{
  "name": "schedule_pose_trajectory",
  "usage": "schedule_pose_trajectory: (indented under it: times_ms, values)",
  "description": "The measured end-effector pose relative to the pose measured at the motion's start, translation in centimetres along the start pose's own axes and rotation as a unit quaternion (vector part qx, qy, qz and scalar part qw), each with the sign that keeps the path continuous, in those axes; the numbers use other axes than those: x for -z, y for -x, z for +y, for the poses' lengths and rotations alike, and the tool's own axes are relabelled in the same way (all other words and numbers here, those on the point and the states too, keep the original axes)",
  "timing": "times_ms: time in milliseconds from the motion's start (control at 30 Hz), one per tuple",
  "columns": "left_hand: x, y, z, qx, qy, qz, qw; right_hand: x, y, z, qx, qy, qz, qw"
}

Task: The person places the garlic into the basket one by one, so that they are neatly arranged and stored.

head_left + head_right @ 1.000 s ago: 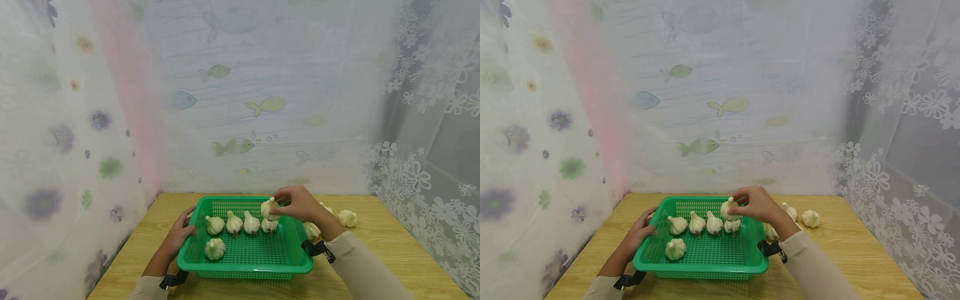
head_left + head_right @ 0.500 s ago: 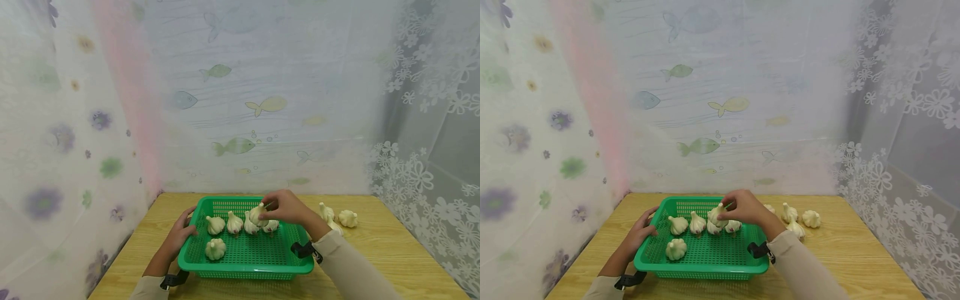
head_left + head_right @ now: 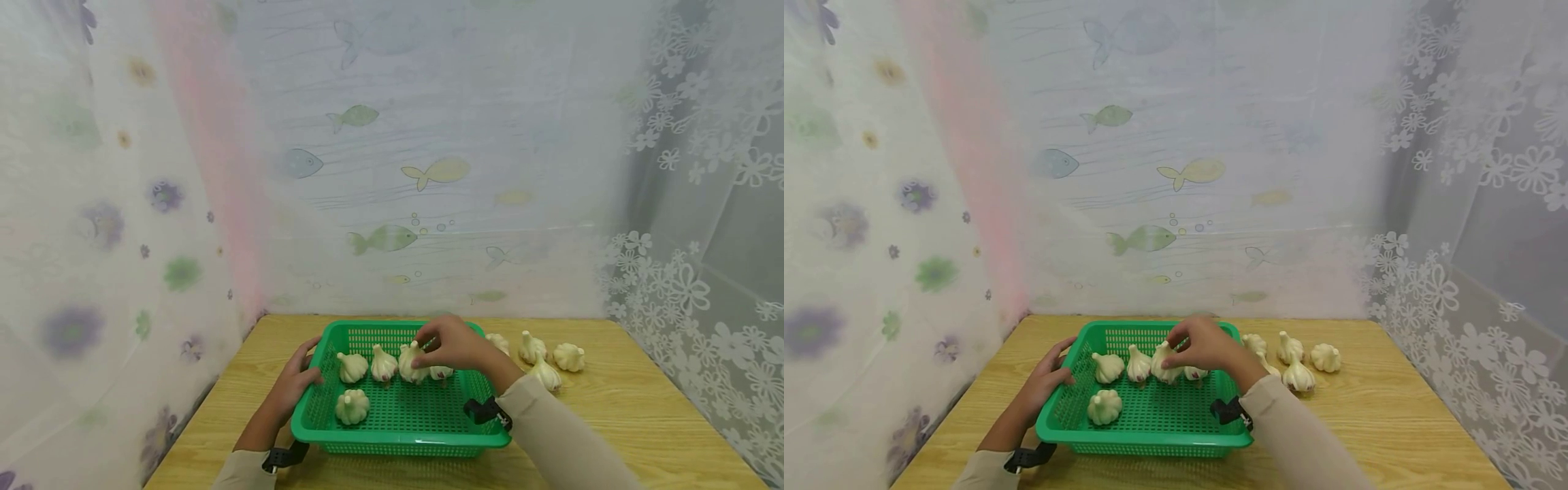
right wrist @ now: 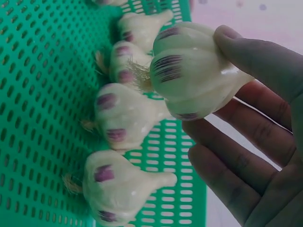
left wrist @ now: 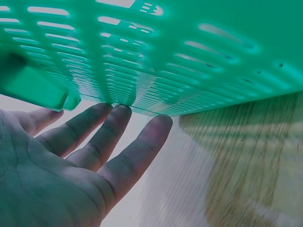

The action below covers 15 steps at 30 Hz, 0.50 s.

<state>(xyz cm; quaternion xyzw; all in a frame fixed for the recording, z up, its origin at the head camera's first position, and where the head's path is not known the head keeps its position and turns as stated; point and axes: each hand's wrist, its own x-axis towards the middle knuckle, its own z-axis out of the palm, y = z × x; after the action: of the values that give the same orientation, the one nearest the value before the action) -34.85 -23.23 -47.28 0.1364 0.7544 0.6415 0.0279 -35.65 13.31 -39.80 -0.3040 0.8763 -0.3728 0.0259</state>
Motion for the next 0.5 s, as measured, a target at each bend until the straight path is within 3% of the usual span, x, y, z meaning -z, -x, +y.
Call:
schedule_pose_trajectory:
  times_ms: [500]
  values:
    - [-0.1,0.3,0.1,0.003,-0.004,-0.002,1.0,-1.5,-1.3,-0.5,-0.014,0.004,-0.067,0.9976]
